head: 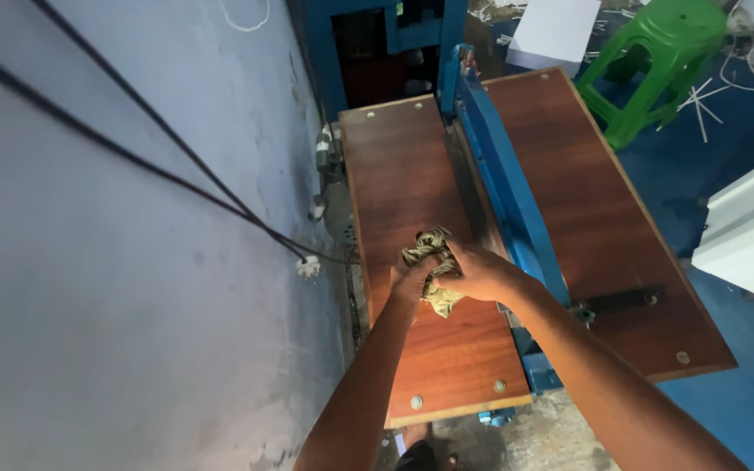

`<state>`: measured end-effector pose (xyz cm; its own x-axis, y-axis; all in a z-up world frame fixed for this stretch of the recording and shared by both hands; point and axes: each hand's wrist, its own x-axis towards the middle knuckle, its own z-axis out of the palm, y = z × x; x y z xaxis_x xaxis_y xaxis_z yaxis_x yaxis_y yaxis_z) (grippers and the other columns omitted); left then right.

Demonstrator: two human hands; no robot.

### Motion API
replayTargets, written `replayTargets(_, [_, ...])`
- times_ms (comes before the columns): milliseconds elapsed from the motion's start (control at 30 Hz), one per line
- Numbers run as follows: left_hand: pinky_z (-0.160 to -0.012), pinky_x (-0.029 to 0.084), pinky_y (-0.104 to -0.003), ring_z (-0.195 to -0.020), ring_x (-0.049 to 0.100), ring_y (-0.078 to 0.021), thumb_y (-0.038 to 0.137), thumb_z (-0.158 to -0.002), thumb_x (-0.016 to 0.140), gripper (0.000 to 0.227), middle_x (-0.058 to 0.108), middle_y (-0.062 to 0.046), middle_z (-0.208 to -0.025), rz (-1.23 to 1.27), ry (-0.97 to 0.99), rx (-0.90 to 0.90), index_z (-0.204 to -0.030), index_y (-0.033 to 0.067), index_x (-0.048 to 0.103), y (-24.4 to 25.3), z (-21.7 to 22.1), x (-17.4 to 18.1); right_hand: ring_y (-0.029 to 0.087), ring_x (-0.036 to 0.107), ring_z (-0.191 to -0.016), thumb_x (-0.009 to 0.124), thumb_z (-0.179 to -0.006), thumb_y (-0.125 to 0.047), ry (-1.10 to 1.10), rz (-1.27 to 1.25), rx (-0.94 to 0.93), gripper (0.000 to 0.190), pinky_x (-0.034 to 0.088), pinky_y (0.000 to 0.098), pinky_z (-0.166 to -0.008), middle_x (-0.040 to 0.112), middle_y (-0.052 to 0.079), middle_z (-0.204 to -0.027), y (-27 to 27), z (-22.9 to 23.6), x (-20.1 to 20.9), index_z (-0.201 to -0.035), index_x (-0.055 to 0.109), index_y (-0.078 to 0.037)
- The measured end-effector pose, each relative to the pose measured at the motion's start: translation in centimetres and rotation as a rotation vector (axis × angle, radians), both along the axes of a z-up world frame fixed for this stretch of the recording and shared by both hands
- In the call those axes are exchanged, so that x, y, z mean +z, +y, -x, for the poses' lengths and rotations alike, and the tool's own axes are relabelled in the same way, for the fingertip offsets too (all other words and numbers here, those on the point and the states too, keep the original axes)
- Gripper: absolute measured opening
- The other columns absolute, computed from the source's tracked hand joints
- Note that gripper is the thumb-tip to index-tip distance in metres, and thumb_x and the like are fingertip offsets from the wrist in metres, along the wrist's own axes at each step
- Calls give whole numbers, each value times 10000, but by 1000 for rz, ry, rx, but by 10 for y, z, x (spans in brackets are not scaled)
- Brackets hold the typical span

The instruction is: The person wipes the wooden surface of a blue industrial machine with a cloth, then moves to clean the lower mechanical parts including gears and shafts. The person uses a cloth to wipe various surfaces of the machine.

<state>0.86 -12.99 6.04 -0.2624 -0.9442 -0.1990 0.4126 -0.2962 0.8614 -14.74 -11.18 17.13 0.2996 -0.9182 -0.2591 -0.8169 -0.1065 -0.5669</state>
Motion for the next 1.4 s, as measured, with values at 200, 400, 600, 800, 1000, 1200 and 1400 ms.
replayTargets(200, [-690,611,-374,-812,723,-191,147,-712,874,493,699,-93,-966,-122,-208,151,-1089,68,565,-48,14,-3,284,699,-1119,722,-877,-379,162,-122,-59,721,579,402,-904,656,201,-1279,-34,14,5,-1434,420,-36])
replayTargets(400, [-691,635,-381,-801,742,-210,154,-714,898,510,730,-123,-967,-145,-245,105,-1103,1,606,-83,19,10,323,687,-1105,730,-892,-370,205,29,-24,708,581,399,-891,616,244,-1288,-62,35,-24,-1396,426,24])
replayTargets(600, [-684,602,-342,-773,718,-165,132,-742,892,419,743,-85,-940,-9,-233,110,-1070,16,658,-129,29,5,345,681,-1129,725,-899,-342,162,1,45,544,555,417,-936,692,214,-1233,-76,49,-40,-1311,557,-30])
replayTargets(800, [-643,551,-350,-713,692,-164,202,-753,864,317,757,-74,-843,152,-411,134,-982,28,730,-196,38,0,357,686,-1097,723,-880,-323,270,35,6,738,550,418,-931,657,248,-1251,-84,45,-29,-1465,396,-12])
replayTargets(1000, [-702,549,-409,-780,729,-282,304,-715,892,436,749,-152,-884,248,-743,211,-962,17,677,-248,50,14,344,698,-1053,699,-896,-299,299,-31,11,731,561,423,-894,668,216,-1220,-87,39,-23,-1505,383,-46])
replayTargets(1200, [-815,512,-489,-906,675,-367,402,-798,836,433,712,-179,-925,379,-952,305,-883,5,685,-292,73,14,328,694,-1047,691,-898,-280,236,-22,27,577,559,416,-881,697,175,-1189,-91,40,-32,-1404,535,-53])
replayTargets(1400, [-1017,464,-491,-1157,606,-355,360,-896,670,255,691,-128,-1190,587,-1127,141,-1011,169,793,-310,94,-5,327,678,-1082,697,-887,-278,209,-17,-6,569,549,416,-901,682,157,-1230,-91,41,-30,-1397,545,-76])
